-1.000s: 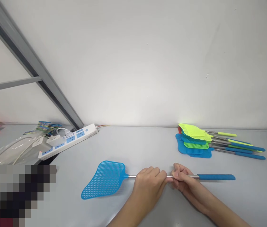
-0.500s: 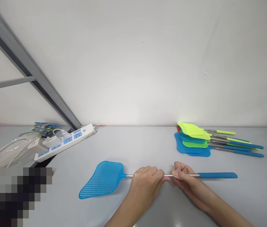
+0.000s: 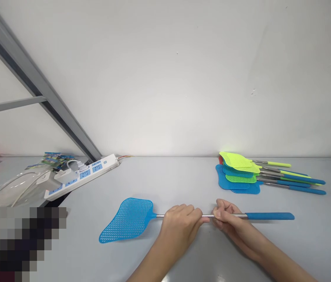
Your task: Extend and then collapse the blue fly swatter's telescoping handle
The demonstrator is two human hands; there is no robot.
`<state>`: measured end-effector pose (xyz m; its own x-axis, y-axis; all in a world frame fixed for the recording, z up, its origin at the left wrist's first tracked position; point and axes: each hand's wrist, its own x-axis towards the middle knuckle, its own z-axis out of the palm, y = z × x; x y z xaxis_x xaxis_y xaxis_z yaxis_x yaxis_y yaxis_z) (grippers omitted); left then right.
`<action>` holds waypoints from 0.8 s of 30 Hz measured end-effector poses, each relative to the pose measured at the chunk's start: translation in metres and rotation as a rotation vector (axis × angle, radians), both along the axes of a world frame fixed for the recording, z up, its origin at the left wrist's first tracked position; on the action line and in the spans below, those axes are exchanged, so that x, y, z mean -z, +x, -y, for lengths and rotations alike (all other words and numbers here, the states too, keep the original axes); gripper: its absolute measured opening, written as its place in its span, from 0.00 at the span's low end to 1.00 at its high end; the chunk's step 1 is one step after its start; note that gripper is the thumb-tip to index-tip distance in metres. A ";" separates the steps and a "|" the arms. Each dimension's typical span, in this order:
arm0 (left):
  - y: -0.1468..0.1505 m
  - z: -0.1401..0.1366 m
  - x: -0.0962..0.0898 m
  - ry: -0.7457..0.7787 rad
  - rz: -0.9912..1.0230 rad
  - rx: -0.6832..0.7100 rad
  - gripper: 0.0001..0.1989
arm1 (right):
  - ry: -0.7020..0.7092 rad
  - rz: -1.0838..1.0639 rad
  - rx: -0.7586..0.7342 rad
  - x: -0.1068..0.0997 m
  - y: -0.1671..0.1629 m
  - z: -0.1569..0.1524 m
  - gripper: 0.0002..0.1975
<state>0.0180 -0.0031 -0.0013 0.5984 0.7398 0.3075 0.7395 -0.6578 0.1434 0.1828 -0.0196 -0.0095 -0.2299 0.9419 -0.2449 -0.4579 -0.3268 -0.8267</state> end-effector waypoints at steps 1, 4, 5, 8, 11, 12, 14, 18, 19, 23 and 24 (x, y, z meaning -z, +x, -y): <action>0.000 0.000 0.000 0.000 0.001 -0.003 0.15 | 0.001 -0.002 0.002 0.000 0.000 0.000 0.09; -0.001 -0.001 0.000 0.007 0.010 -0.004 0.15 | 0.002 0.002 0.007 -0.001 0.000 0.000 0.09; -0.001 -0.001 -0.001 0.010 0.016 0.000 0.15 | 0.002 0.005 0.008 -0.001 0.000 0.000 0.09; -0.002 -0.002 -0.001 0.024 0.028 0.016 0.15 | 0.007 0.013 0.010 -0.002 0.000 0.001 0.09; -0.003 -0.003 -0.001 0.033 0.016 0.021 0.15 | 0.009 0.013 0.012 -0.003 -0.001 0.000 0.09; -0.004 -0.003 -0.002 0.034 0.010 0.022 0.15 | 0.009 0.012 0.014 -0.003 -0.001 0.000 0.09; -0.004 -0.004 -0.002 0.035 -0.003 0.023 0.15 | 0.010 0.010 0.018 -0.003 -0.001 -0.001 0.09; -0.006 -0.005 -0.001 0.038 -0.015 0.019 0.15 | 0.018 0.007 0.020 -0.002 0.001 -0.001 0.09; -0.006 -0.005 -0.001 0.037 -0.016 0.020 0.15 | 0.019 0.006 0.020 -0.002 0.001 -0.002 0.09; -0.008 -0.006 -0.001 0.033 -0.016 0.025 0.15 | 0.022 0.008 0.018 -0.002 0.002 -0.001 0.09; -0.008 -0.007 -0.001 0.034 -0.015 0.028 0.15 | 0.021 0.008 0.016 -0.002 0.002 -0.001 0.09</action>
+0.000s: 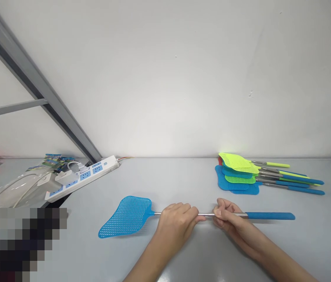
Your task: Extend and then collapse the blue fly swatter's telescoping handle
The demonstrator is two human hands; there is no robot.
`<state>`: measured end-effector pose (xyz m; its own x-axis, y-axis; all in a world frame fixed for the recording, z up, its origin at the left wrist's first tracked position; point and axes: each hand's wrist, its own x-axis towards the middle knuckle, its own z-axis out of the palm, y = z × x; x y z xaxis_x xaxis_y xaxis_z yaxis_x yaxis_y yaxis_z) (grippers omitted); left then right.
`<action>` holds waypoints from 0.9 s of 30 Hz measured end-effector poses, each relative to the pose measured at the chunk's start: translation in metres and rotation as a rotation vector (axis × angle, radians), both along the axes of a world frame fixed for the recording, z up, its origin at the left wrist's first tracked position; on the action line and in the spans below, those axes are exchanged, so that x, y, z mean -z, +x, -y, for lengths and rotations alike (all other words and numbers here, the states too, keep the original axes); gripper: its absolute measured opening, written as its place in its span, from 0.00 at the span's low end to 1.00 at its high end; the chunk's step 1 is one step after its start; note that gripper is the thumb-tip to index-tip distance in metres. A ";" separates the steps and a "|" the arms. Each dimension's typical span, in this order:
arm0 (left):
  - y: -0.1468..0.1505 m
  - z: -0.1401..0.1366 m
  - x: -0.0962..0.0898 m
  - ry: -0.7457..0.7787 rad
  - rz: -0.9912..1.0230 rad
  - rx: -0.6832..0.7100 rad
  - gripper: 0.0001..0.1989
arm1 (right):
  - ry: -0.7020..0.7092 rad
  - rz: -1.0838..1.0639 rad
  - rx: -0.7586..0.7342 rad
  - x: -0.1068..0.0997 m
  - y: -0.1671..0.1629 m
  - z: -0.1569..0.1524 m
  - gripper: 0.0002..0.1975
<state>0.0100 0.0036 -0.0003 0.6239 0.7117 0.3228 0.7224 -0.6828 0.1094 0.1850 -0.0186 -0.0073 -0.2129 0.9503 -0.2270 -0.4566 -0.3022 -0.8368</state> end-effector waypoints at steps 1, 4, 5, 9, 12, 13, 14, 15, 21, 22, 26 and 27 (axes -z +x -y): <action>0.000 0.000 0.000 0.001 0.001 0.005 0.15 | -0.001 -0.001 -0.002 0.000 0.000 0.000 0.09; -0.002 -0.001 -0.001 0.009 0.003 0.023 0.15 | -0.003 -0.003 0.001 -0.001 0.000 0.000 0.09; -0.002 -0.002 -0.001 0.012 0.004 0.025 0.14 | -0.003 -0.002 0.004 -0.001 0.000 0.001 0.09; -0.003 -0.002 -0.002 0.025 0.010 0.023 0.15 | 0.000 0.006 0.005 0.000 0.002 0.001 0.10; -0.003 -0.003 -0.002 0.037 0.010 0.031 0.15 | 0.007 -0.002 0.009 -0.001 0.003 0.000 0.10; -0.004 -0.003 -0.002 0.041 0.008 0.032 0.15 | 0.010 -0.007 0.011 -0.002 0.003 0.000 0.10; -0.004 -0.003 -0.002 0.045 0.007 0.032 0.14 | 0.013 -0.010 0.011 -0.002 0.003 0.000 0.10; -0.004 -0.004 -0.002 0.048 0.006 0.031 0.14 | 0.016 -0.011 0.012 -0.003 0.003 0.000 0.10; -0.008 -0.007 -0.002 0.053 0.014 0.036 0.13 | 0.033 0.007 0.019 -0.004 0.005 0.000 0.11; -0.009 -0.007 -0.001 0.057 0.016 0.039 0.13 | 0.032 0.008 0.023 -0.004 0.005 0.000 0.11; -0.011 -0.009 0.000 0.072 0.019 0.044 0.13 | 0.033 0.000 0.027 -0.003 0.005 -0.001 0.10; -0.011 -0.009 0.000 0.076 0.020 0.044 0.13 | 0.035 0.001 0.026 -0.003 0.005 -0.001 0.10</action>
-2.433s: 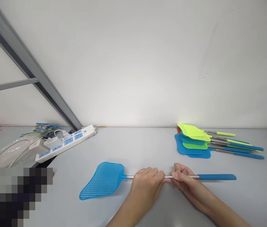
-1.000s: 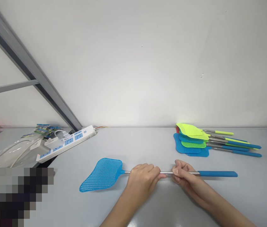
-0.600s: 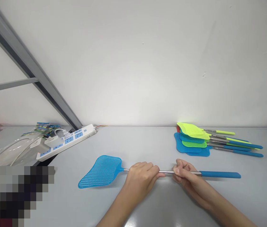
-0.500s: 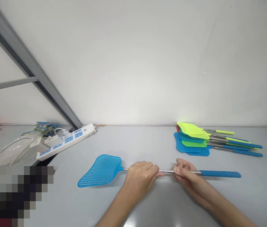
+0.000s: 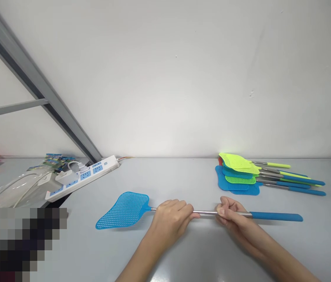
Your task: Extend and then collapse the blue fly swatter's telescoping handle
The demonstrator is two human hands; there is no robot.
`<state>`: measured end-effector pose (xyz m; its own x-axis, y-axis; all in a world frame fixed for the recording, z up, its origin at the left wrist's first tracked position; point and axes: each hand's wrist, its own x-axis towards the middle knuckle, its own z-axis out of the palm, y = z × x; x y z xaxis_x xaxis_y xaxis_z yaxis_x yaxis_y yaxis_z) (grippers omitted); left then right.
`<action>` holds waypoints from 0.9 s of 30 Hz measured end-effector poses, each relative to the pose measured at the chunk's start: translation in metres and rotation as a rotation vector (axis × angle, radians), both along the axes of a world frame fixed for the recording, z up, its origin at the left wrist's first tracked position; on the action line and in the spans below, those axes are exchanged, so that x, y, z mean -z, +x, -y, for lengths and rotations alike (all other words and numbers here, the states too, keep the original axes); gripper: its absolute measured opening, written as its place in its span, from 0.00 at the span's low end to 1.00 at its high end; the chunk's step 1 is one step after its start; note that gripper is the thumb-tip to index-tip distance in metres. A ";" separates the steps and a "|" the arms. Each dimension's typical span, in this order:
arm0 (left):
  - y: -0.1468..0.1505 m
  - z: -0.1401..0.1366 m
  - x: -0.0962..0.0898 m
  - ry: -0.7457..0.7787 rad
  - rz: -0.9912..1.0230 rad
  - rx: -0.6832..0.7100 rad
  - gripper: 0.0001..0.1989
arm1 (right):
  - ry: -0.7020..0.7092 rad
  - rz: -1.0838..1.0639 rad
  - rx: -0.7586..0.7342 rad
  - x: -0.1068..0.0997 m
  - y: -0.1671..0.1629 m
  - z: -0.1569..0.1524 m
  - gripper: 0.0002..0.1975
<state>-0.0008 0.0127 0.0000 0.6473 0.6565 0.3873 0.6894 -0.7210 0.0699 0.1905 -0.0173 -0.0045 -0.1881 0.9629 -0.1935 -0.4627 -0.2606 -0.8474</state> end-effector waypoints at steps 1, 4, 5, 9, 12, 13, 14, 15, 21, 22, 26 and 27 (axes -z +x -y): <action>0.000 0.000 0.000 0.004 0.000 0.001 0.13 | 0.003 0.003 -0.003 0.000 0.000 0.000 0.10; -0.002 -0.001 -0.001 0.020 0.001 0.004 0.13 | 0.008 0.017 -0.014 0.001 0.002 0.000 0.11; -0.003 -0.002 -0.002 0.023 0.001 0.006 0.13 | 0.011 0.022 -0.017 0.001 0.003 0.000 0.11; -0.005 -0.003 -0.003 0.027 -0.002 0.010 0.12 | 0.028 0.031 -0.022 0.002 0.005 0.000 0.12; -0.005 -0.004 -0.003 0.039 -0.004 0.010 0.12 | 0.032 0.032 -0.012 0.002 0.005 -0.001 0.12; -0.005 -0.004 -0.003 0.047 -0.004 0.008 0.12 | 0.032 0.033 -0.008 0.002 0.005 -0.001 0.12; -0.005 -0.005 -0.002 0.055 -0.004 0.005 0.12 | 0.032 0.036 -0.005 0.002 0.006 -0.002 0.12; -0.005 -0.005 -0.002 0.064 -0.005 0.003 0.12 | 0.032 0.040 -0.003 0.002 0.006 -0.002 0.12; -0.007 -0.007 0.002 0.073 -0.013 -0.004 0.12 | 0.050 0.049 0.014 0.006 0.010 -0.004 0.12; -0.007 -0.008 0.002 0.067 -0.012 -0.007 0.12 | 0.052 0.048 0.013 0.006 0.010 -0.004 0.12; -0.009 -0.009 0.001 0.043 -0.004 0.002 0.12 | 0.056 0.052 0.007 0.004 0.010 -0.005 0.12; -0.010 -0.009 0.001 0.043 -0.001 0.006 0.12 | 0.054 0.058 0.008 0.003 0.010 -0.005 0.12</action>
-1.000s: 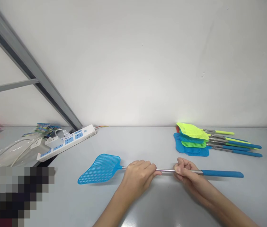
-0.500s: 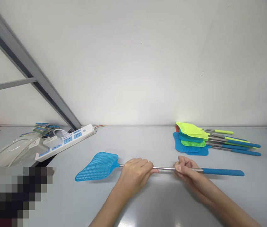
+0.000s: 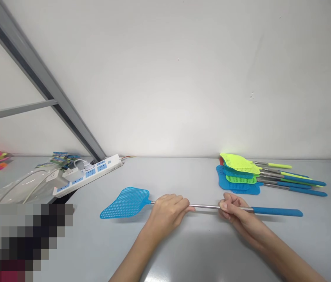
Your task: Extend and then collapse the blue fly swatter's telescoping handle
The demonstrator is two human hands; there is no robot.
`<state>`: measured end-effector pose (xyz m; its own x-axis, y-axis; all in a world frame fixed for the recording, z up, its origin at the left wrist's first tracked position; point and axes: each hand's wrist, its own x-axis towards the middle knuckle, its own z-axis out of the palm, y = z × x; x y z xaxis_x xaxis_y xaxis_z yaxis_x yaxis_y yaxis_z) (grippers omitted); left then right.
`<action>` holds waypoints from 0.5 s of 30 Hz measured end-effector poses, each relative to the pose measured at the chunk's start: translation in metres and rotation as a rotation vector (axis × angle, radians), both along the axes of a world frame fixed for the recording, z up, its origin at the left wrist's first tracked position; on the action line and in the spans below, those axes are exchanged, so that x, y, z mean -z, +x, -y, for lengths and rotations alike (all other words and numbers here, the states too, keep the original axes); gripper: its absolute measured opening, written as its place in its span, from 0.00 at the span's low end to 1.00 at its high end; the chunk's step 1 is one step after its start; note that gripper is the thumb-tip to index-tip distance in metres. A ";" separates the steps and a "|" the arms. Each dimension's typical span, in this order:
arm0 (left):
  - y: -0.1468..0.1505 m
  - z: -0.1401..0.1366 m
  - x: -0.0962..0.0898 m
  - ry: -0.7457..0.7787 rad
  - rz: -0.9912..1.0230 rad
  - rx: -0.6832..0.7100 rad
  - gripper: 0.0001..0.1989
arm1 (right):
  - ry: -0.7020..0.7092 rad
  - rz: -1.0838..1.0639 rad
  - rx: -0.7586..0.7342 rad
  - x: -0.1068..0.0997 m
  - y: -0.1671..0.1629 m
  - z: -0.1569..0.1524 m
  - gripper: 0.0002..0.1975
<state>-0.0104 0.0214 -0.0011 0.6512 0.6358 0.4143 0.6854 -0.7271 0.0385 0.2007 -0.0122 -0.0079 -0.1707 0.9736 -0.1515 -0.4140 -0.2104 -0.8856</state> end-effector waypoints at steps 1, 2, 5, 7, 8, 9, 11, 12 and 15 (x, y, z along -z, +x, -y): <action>0.000 0.000 0.000 0.002 0.003 0.001 0.12 | -0.003 0.007 0.001 -0.001 0.000 0.000 0.12; -0.001 0.000 0.000 0.004 0.007 0.002 0.12 | -0.008 0.016 0.003 -0.002 0.000 0.000 0.13; -0.003 -0.001 0.000 0.010 0.017 -0.001 0.12 | -0.019 0.034 0.010 -0.005 0.001 0.000 0.13; -0.005 -0.001 0.000 0.010 0.018 -0.005 0.12 | -0.025 0.043 0.008 -0.007 0.002 0.000 0.13; -0.006 -0.002 0.000 0.010 0.017 -0.009 0.12 | -0.026 0.047 0.007 -0.008 0.002 0.000 0.14; -0.007 -0.002 -0.001 0.009 0.016 -0.012 0.12 | -0.028 0.051 0.008 -0.008 0.003 0.000 0.14; -0.008 -0.002 -0.001 0.009 0.014 -0.016 0.12 | -0.031 0.053 0.010 -0.008 0.004 -0.001 0.14; -0.008 -0.002 -0.001 0.011 0.014 -0.016 0.12 | -0.031 0.049 0.009 -0.007 0.004 -0.001 0.13; -0.010 -0.003 -0.001 0.019 0.010 -0.015 0.12 | -0.023 0.040 0.002 -0.005 0.006 -0.002 0.13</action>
<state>-0.0200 0.0241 0.0000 0.6374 0.6374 0.4330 0.6957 -0.7176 0.0322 0.2069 -0.0101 -0.0025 -0.1625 0.9701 -0.1802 -0.3784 -0.2299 -0.8966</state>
